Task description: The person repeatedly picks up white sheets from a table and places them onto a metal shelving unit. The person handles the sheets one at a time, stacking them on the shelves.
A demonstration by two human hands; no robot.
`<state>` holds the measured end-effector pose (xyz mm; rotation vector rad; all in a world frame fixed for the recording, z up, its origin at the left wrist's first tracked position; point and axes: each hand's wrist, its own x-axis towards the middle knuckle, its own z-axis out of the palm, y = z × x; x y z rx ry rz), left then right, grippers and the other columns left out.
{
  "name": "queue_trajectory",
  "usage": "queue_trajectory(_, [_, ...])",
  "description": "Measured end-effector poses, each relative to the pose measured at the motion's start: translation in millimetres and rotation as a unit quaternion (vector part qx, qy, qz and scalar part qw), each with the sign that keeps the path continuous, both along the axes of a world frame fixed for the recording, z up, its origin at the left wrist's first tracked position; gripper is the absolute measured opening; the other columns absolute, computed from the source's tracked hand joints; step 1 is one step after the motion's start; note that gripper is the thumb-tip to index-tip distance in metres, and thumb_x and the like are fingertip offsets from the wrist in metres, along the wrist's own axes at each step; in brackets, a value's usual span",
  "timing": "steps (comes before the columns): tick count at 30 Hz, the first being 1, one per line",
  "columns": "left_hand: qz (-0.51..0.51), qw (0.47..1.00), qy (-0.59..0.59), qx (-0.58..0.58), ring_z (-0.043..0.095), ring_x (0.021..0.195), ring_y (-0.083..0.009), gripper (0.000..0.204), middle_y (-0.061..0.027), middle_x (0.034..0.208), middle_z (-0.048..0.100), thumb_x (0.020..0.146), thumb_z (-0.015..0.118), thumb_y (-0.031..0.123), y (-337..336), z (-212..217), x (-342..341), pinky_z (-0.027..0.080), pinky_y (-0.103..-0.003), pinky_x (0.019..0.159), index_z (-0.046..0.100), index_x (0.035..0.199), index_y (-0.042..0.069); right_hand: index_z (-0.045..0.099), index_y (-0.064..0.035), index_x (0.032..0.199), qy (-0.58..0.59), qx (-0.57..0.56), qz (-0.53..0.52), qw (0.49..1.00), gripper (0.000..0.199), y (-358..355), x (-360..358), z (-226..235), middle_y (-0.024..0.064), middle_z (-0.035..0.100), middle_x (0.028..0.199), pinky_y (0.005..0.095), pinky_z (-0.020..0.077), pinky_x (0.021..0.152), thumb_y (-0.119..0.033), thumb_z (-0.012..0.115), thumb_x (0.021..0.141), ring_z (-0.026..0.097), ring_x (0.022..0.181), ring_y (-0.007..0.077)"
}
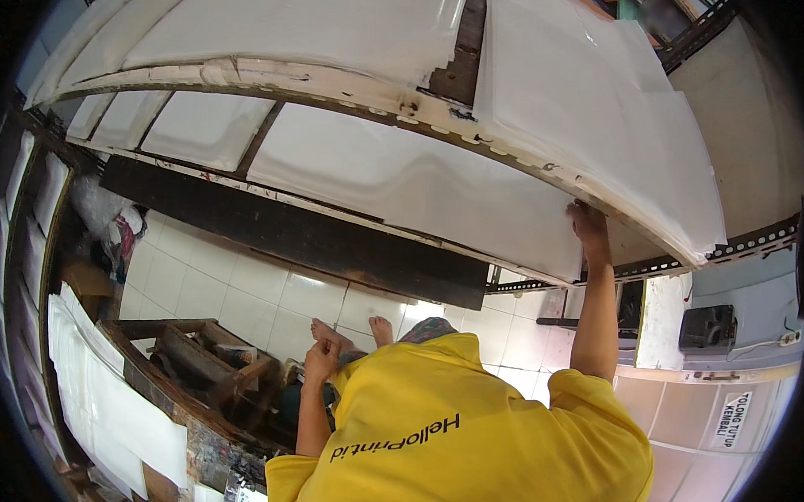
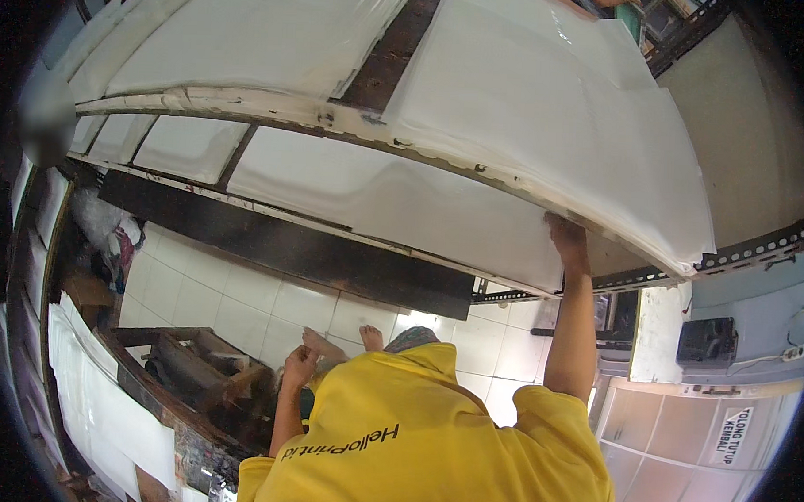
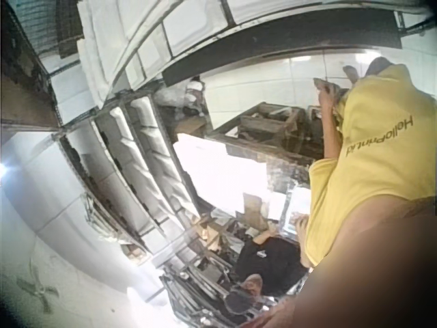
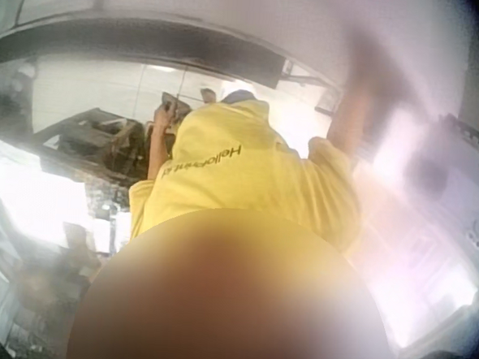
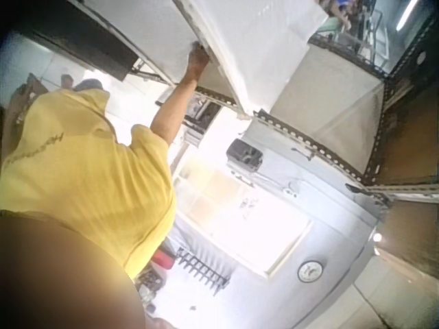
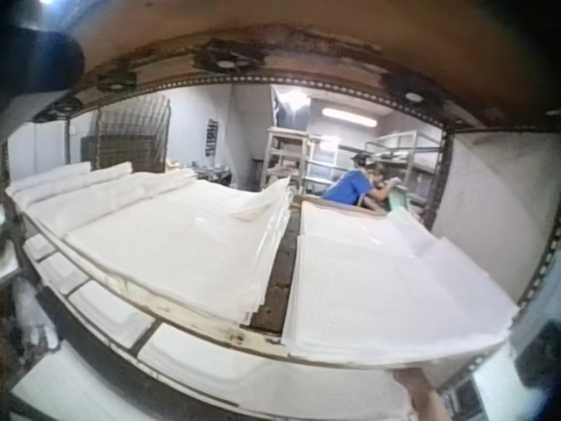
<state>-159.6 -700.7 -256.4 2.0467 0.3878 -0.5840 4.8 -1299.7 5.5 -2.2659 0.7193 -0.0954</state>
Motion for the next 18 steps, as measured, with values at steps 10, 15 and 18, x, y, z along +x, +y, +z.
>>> queue_trajectory(10, [-0.007,0.992,0.072,0.106,0.068,0.083,-0.0389,0.032,-0.0211,0.085,0.070,0.090,0.063,0.031,9.8,-40.7,-65.5,0.052,-0.045,0.076,0.066,0.093,-0.001,0.059,-0.0011,0.101,-0.056,-0.280,-0.018,0.958,0.025,-52.9,-20.8,-52.3,0.0148,0.066,0.089,0.0413,0.0520,0.078,-0.018,0.066,0.084,0.065,0.082,0.0311])
queue_trajectory(15, [0.064,0.987,0.124,0.082,0.068,0.084,-0.0344,0.031,-0.0183,0.087,0.070,0.091,0.063,0.031,11.9,-36.9,-88.6,0.052,-0.045,0.077,0.067,0.092,0.001,0.058,-0.0018,0.102,-0.011,-0.312,-0.036,0.949,0.024,-62.8,-20.3,-52.0,0.0185,0.068,0.091,0.0450,0.0522,0.080,-0.016,0.064,0.084,0.067,0.087,0.0374])
queue_trajectory(18, [0.069,0.979,0.168,0.097,0.068,0.086,-0.0348,0.031,-0.0185,0.089,0.070,0.092,0.062,0.032,17.6,-52.7,-96.5,0.051,-0.045,0.077,0.066,0.093,0.001,0.057,-0.0023,0.105,-0.007,-0.331,-0.043,0.943,0.025,-58.8,-23.5,-51.1,0.0200,0.068,0.094,0.0475,0.0521,0.082,-0.017,0.061,0.084,0.067,0.091,0.0396])
